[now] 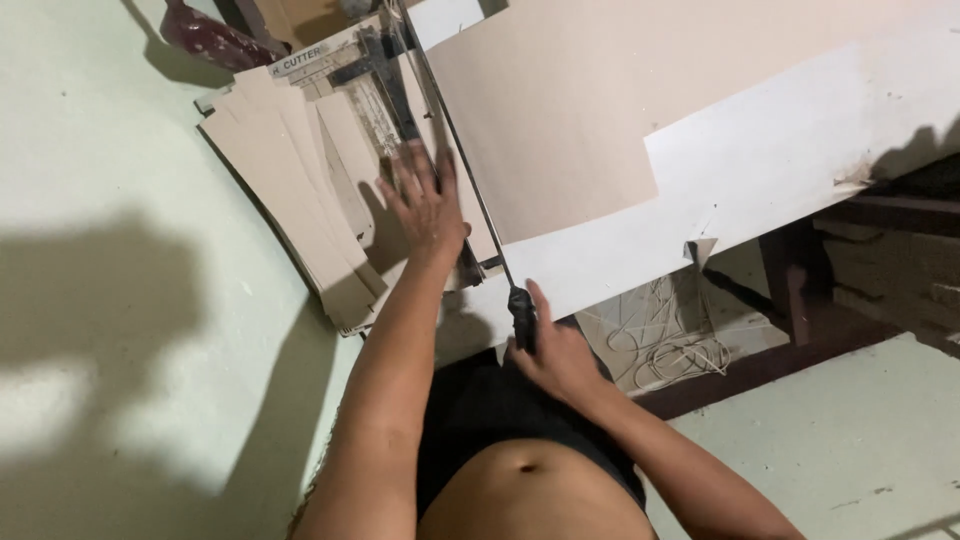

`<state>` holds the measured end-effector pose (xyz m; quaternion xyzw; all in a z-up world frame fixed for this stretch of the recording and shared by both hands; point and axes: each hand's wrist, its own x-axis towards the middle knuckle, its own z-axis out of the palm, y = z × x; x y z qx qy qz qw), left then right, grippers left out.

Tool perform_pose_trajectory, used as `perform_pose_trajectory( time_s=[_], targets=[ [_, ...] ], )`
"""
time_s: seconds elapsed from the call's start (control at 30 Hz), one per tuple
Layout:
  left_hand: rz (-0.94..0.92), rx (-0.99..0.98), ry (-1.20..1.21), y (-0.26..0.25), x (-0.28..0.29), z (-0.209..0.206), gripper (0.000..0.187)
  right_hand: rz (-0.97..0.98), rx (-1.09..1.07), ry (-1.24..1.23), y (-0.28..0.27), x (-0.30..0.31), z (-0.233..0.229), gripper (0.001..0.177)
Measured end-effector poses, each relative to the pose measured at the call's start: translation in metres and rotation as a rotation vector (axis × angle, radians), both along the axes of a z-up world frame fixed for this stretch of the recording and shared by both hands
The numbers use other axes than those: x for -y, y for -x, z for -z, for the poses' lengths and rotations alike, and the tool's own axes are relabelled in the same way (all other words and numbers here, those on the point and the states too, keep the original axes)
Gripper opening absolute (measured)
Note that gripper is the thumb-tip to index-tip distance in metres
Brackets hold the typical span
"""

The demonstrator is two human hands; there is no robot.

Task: The person uses a manual paper cutter to trim a stack of white paper sheets. They align the paper against the guide, pull down the cutting lever to slice the sheets, and then remove the cut pieces from the machine.

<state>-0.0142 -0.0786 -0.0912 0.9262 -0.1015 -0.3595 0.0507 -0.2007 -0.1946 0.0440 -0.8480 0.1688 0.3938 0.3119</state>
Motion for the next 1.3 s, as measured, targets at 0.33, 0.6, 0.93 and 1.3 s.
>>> perform_pose_trajectory(
  time_s=[0.33, 0.6, 0.93, 1.3],
  targets=[
    [0.389, 0.137, 1.071, 0.059, -0.042, -0.004, 0.008, 0.802, -0.151, -0.609, -0.022, 0.078, 0.036, 0.068],
    [1.002, -0.034, -0.251, 0.002, -0.138, -0.047, 0.016, 1.371, 0.074, -0.647, -0.039, 0.106, 0.15, 0.053],
    [0.26, 0.042, 0.139, -0.023, -0.059, -0.091, 0.057, 1.171, 0.136, -0.606, -0.028, 0.071, 0.157, 0.036],
    [0.001, -0.053, 0.011, -0.03, 0.003, -0.034, 0.112, 0.98, 0.109, -0.524, -0.065, 0.075, 0.143, 0.04]
  ],
)
